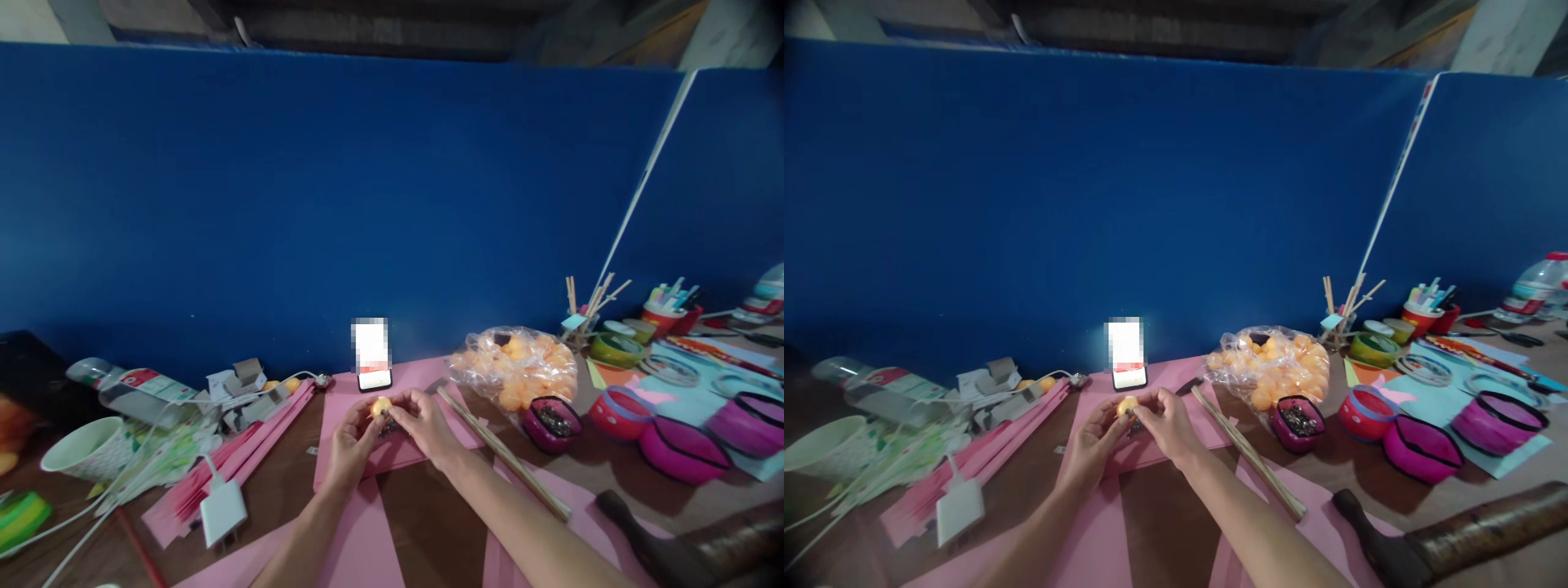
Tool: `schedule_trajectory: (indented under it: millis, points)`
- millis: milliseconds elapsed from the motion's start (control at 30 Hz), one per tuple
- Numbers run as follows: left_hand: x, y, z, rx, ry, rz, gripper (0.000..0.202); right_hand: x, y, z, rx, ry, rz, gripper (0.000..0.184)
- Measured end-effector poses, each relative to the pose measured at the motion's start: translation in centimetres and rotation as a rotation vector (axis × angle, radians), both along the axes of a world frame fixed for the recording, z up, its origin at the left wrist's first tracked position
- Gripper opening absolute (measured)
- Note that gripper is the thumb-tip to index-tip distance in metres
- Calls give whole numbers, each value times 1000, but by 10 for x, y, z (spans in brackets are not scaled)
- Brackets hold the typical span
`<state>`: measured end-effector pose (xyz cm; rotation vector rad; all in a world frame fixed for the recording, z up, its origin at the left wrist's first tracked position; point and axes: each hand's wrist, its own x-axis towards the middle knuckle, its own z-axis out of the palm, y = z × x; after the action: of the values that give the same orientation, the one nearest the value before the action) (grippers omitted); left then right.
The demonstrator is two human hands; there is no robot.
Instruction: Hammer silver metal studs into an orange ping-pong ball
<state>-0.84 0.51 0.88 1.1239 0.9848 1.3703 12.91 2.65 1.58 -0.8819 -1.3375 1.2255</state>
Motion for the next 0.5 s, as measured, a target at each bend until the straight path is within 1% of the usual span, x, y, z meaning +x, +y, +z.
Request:
schedule_trajectory:
  millis: [100, 267, 367, 500]
  points:
    - [0, 1, -1, -27, -36, 6, 46, -2, 2, -4, -23, -12, -47, 26]
    - [1, 0, 3, -34, -94, -4, 45, -4, 2, -8, -32, -9, -59, 27]
    - [1, -2, 6, -50, -92, -7, 41, -4, 0, -5, 19, -60, -72, 23]
    - [0, -2, 6, -89, -91, 32, 42, -5, -4, -1, 104, -135, -84, 18]
